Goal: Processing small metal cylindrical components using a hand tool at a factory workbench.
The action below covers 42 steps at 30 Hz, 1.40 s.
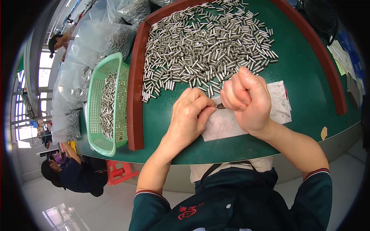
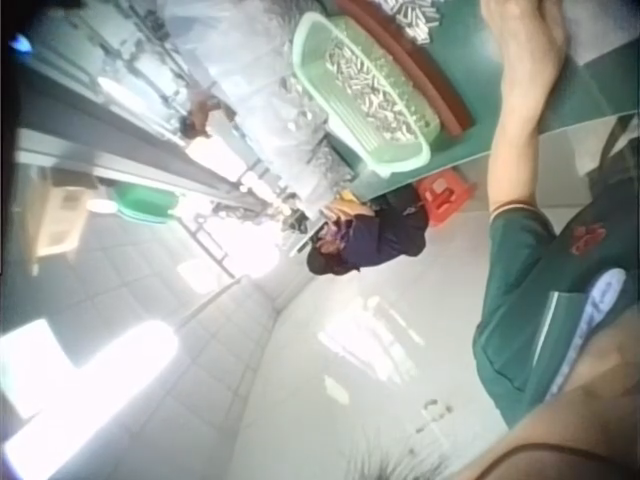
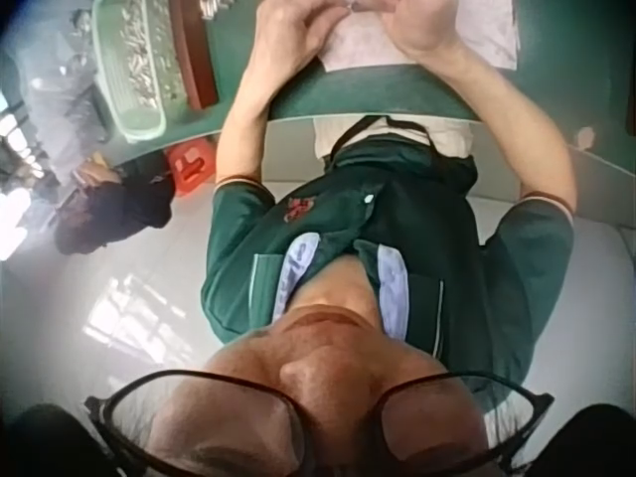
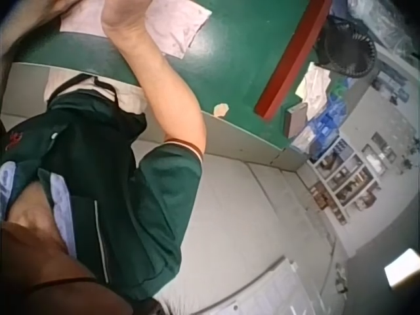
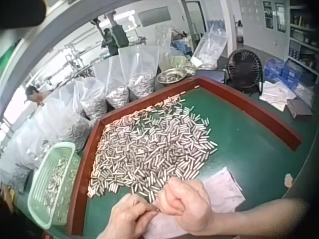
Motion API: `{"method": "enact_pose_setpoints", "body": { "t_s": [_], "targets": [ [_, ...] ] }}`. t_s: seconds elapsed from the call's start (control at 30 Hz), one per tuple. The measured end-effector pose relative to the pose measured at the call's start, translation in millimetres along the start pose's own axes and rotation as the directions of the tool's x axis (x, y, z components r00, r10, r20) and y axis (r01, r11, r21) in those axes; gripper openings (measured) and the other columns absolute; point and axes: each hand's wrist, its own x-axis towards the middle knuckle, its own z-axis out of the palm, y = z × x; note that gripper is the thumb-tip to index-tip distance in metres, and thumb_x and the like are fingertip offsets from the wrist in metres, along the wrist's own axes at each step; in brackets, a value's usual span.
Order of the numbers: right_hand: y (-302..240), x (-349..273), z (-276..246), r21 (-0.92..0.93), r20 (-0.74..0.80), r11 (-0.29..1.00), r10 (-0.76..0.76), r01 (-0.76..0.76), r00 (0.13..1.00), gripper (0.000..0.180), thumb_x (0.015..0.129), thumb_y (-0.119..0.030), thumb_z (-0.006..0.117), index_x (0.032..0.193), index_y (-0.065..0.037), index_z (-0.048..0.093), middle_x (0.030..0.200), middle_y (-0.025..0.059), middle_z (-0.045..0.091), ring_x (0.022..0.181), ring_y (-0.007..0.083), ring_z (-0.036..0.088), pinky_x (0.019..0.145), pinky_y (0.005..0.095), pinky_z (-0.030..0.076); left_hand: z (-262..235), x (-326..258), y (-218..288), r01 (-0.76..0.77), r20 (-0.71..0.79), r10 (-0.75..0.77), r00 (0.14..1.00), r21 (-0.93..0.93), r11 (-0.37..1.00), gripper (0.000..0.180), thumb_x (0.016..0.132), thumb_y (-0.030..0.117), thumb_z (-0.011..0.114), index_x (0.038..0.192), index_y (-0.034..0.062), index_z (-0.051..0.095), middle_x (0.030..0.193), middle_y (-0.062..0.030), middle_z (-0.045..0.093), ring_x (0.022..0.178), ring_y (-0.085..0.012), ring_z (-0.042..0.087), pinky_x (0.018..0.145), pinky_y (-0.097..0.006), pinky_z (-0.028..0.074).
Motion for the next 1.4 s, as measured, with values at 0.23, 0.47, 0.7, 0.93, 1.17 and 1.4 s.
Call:
{"method": "enact_pose_setpoints", "body": {
  "t_s": [0.23, 0.47, 0.7, 0.93, 1.17, 1.4],
  "targets": [
    [4.2, -4.6, 5.1, -0.101, 0.040, 0.993, -0.060, 0.063, 0.997, 0.043, 0.090, -0.021, 0.030, 0.048, -0.011, 0.026, 0.041, -0.0018, 0.026, 0.039, 0.0082, 0.019, 0.039, 0.0239, 0.019, -0.2, 1.0, 1.4, 0.015, -0.011, -0.015, 1.000, -0.011, 1.000, 0.009, 0.062, -0.002, 0.063, 0.066, 0.0011, 0.056, 0.065, -0.0078, 0.046, 0.063, -0.0247, 0.046, 0.056, -0.034, 0.039],
    [4.9, -1.7, 5.6, -0.124, 0.012, 0.990, -0.071, 0.072, 0.997, 0.042, 0.089, -0.020, 0.031, 0.048, -0.011, 0.026, 0.041, -0.0015, 0.026, 0.040, 0.0082, 0.020, 0.040, 0.0237, 0.019, -0.4, 0.5, 1.4, -0.017, -0.010, 0.017, 1.000, 0.023, 1.000, 0.009, 0.062, -0.002, 0.062, 0.068, 0.0011, 0.056, 0.067, -0.0088, 0.047, 0.064, -0.0262, 0.046, 0.057, -0.034, 0.039],
    [4.2, -0.3, -1.1, -0.042, 0.001, 0.999, -0.005, 0.005, 1.000, 0.043, 0.090, -0.023, 0.030, 0.048, -0.012, 0.025, 0.041, -0.0009, 0.026, 0.039, 0.0090, 0.018, 0.039, 0.0241, 0.019, -19.2, -1.1, -15.1, 0.387, 0.194, -0.466, 0.863, -0.847, 0.364, 0.007, 0.083, 0.011, 0.053, 0.086, 0.0049, 0.051, 0.080, -0.0030, 0.050, 0.069, -0.0079, 0.043, 0.062, -0.020, 0.036],
    [3.2, -1.4, -1.8, -0.027, 0.012, 0.999, -0.030, 0.031, 0.999, 0.042, 0.089, -0.021, 0.033, 0.050, -0.010, 0.026, 0.042, -0.0016, 0.025, 0.040, 0.0074, 0.021, 0.039, 0.0232, 0.018, -20.8, -0.7, -28.7, 0.355, 0.346, -0.484, 0.803, -0.932, -0.077, 0.016, 0.084, 0.013, 0.053, 0.097, 0.0039, 0.053, 0.078, -0.0025, 0.050, 0.068, -0.0083, 0.043, 0.060, -0.020, 0.037],
    [4.3, 0.1, -1.5, -0.020, 0.026, 0.999, -0.027, 0.027, 0.999, 0.042, 0.090, -0.021, 0.032, 0.050, -0.010, 0.025, 0.043, -0.0019, 0.024, 0.040, 0.0073, 0.020, 0.039, 0.0233, 0.018, -24.1, -1.3, -33.5, 0.339, 0.357, -0.478, 0.802, -0.932, -0.129, 0.016, 0.084, 0.011, 0.052, 0.097, 0.0017, 0.052, 0.080, -0.0040, 0.055, 0.068, -0.0074, 0.049, 0.063, -0.020, 0.043],
    [2.8, 0.2, -1.4, -0.021, 0.023, 1.000, -0.016, 0.017, 1.000, 0.042, 0.090, -0.022, 0.032, 0.050, -0.010, 0.025, 0.043, -0.0018, 0.024, 0.040, 0.0071, 0.020, 0.039, 0.0233, 0.017, -23.5, -1.5, -33.3, 0.347, 0.344, -0.469, 0.813, -0.934, -0.083, 0.019, 0.087, 0.015, 0.048, 0.097, 0.0000, 0.052, 0.080, -0.0054, 0.055, 0.069, -0.0084, 0.049, 0.064, -0.021, 0.043]
  ]
}}
